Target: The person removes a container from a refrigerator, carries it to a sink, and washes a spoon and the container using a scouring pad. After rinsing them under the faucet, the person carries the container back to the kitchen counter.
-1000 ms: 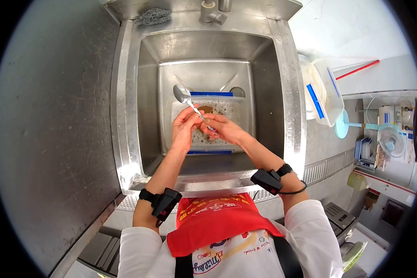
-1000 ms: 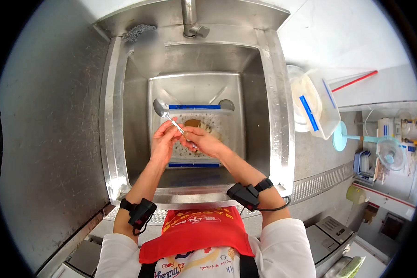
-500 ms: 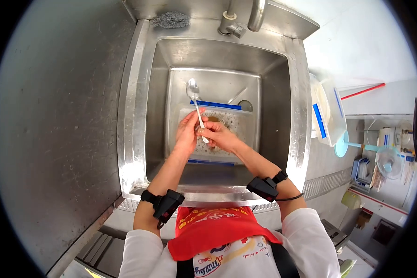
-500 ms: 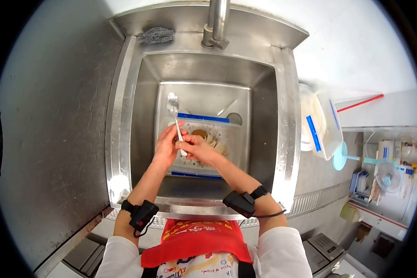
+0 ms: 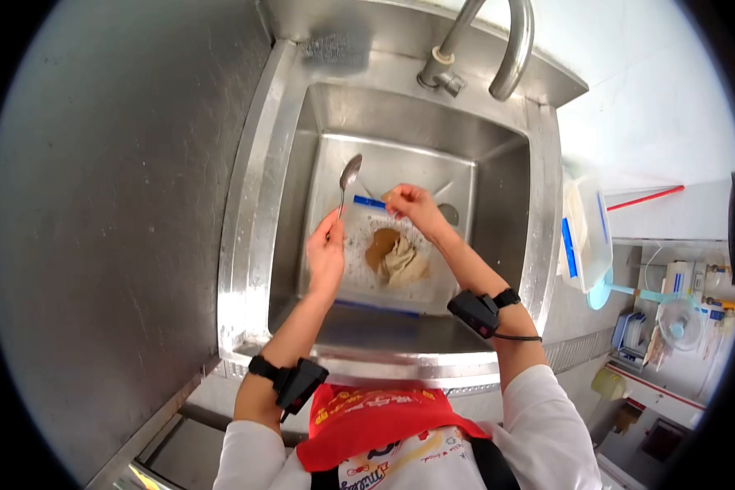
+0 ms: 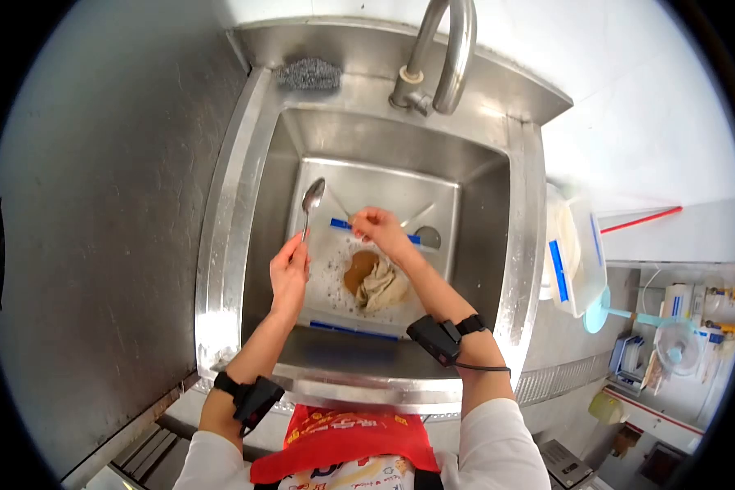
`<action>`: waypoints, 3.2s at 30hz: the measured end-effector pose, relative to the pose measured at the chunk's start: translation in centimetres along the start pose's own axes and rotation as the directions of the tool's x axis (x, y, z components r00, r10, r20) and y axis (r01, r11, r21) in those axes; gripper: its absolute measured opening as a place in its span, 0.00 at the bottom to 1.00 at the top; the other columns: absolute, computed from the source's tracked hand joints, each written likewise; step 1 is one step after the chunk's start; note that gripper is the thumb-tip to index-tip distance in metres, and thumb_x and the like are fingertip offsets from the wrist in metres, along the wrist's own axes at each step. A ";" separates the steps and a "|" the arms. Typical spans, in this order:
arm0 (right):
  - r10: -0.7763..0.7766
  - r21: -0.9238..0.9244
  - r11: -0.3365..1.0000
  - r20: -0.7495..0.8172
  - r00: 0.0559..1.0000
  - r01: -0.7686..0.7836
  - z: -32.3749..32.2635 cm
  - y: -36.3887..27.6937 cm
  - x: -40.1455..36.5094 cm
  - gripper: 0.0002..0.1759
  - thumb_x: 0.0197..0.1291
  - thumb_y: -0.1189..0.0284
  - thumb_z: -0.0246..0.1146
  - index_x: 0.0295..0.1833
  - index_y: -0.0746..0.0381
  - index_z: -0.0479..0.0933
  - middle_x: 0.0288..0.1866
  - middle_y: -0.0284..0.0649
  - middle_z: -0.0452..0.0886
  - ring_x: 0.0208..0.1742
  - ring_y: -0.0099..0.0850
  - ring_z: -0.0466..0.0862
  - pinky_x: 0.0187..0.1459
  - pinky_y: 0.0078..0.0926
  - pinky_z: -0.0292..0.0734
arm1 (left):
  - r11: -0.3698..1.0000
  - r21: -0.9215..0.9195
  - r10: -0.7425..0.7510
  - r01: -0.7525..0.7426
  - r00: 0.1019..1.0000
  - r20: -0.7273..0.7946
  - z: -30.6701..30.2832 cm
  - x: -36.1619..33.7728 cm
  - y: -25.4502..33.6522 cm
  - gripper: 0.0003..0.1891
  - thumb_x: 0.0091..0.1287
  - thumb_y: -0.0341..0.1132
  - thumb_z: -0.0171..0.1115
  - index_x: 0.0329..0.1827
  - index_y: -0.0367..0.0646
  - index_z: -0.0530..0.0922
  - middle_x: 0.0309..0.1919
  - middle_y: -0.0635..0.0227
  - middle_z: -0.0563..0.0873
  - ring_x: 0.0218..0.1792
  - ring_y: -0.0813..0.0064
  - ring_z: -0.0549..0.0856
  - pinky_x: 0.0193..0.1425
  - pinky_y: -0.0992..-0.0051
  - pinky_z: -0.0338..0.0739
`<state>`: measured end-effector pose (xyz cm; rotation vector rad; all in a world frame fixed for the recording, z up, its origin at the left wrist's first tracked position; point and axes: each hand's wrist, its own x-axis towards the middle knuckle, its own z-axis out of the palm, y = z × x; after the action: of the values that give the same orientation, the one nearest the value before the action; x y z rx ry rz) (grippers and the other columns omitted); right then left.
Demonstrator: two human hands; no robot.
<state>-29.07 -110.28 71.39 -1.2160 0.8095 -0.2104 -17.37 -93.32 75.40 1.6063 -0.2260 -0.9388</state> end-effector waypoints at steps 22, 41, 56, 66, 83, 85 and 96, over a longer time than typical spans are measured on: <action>-0.807 -0.998 0.043 -0.008 0.590 0.046 6.1 -13.5 22.7 0.27 0.42 0.63 0.69 0.53 0.42 0.72 0.42 0.36 0.69 0.48 0.35 0.70 0.45 0.38 0.65 | 0.962 -0.153 -0.218 0.226 0.974 0.065 -6.6 -3.7 1.8 0.20 0.70 0.27 0.43 0.65 0.46 0.65 0.23 0.74 0.68 0.20 0.84 0.68 0.20 0.80 0.65; -0.731 -0.718 0.271 0.280 0.623 0.641 8.6 -5.6 -7.6 0.20 0.46 0.74 0.64 0.49 0.52 0.78 0.43 0.38 0.76 0.42 0.39 0.74 0.44 0.34 0.71 | 0.991 0.090 -0.112 0.104 0.988 0.101 -4.3 -3.0 -1.1 0.10 0.69 0.31 0.45 0.46 0.42 0.75 0.20 0.75 0.71 0.21 0.85 0.65 0.25 0.82 0.61; -0.811 -0.835 0.225 0.125 0.571 0.503 7.3 -4.0 -13.0 0.10 0.45 0.71 0.64 0.37 0.52 0.77 0.35 0.34 0.73 0.37 0.35 0.74 0.32 0.32 0.74 | 0.761 0.580 0.237 -0.290 0.957 0.169 -0.7 -11.3 1.5 0.09 0.66 0.34 0.49 0.33 0.38 0.74 0.20 0.55 0.77 0.23 0.61 0.77 0.30 0.66 0.69; -0.809 -0.853 0.232 0.098 0.580 0.468 5.3 -4.6 -16.0 0.07 0.48 0.70 0.64 0.36 0.53 0.77 0.35 0.32 0.75 0.39 0.34 0.76 0.33 0.30 0.75 | 0.769 0.535 0.321 -0.349 0.935 0.149 1.3 -14.5 0.6 0.09 0.67 0.34 0.47 0.32 0.39 0.71 0.20 0.59 0.74 0.24 0.62 0.74 0.29 0.66 0.67; -0.835 -0.450 0.537 -0.167 0.524 0.713 0.1 -5.8 -17.8 0.12 0.51 0.76 0.60 0.44 0.61 0.75 0.38 0.43 0.77 0.42 0.42 0.75 0.45 0.33 0.70 | 0.974 0.182 0.106 -0.133 0.983 0.150 3.4 -16.1 1.5 0.10 0.70 0.35 0.45 0.32 0.45 0.72 0.17 0.79 0.65 0.20 0.87 0.62 0.23 0.81 0.57; -0.842 -0.537 0.500 -0.117 0.527 0.679 -0.3 -6.2 -18.3 0.13 0.51 0.75 0.60 0.45 0.61 0.75 0.39 0.43 0.76 0.42 0.42 0.74 0.45 0.33 0.70 | 0.959 0.228 0.135 -0.166 0.980 0.145 3.8 -16.1 1.6 0.09 0.70 0.35 0.45 0.33 0.44 0.72 0.17 0.78 0.66 0.20 0.86 0.63 0.23 0.80 0.59; -0.842 -0.826 -0.076 0.354 0.408 0.559 1.4 -5.6 -18.5 0.20 0.41 0.73 0.66 0.45 0.51 0.77 0.41 0.31 0.74 0.37 0.32 0.73 0.37 0.28 0.72 | 0.939 0.311 0.090 -0.149 0.976 0.197 3.7 -15.7 1.8 0.10 0.69 0.34 0.45 0.31 0.42 0.72 0.17 0.75 0.69 0.20 0.83 0.66 0.25 0.77 0.62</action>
<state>-39.81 -101.10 84.68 -2.7308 0.3095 -1.0045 -29.51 -86.92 84.01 1.7837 -0.6256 -0.9894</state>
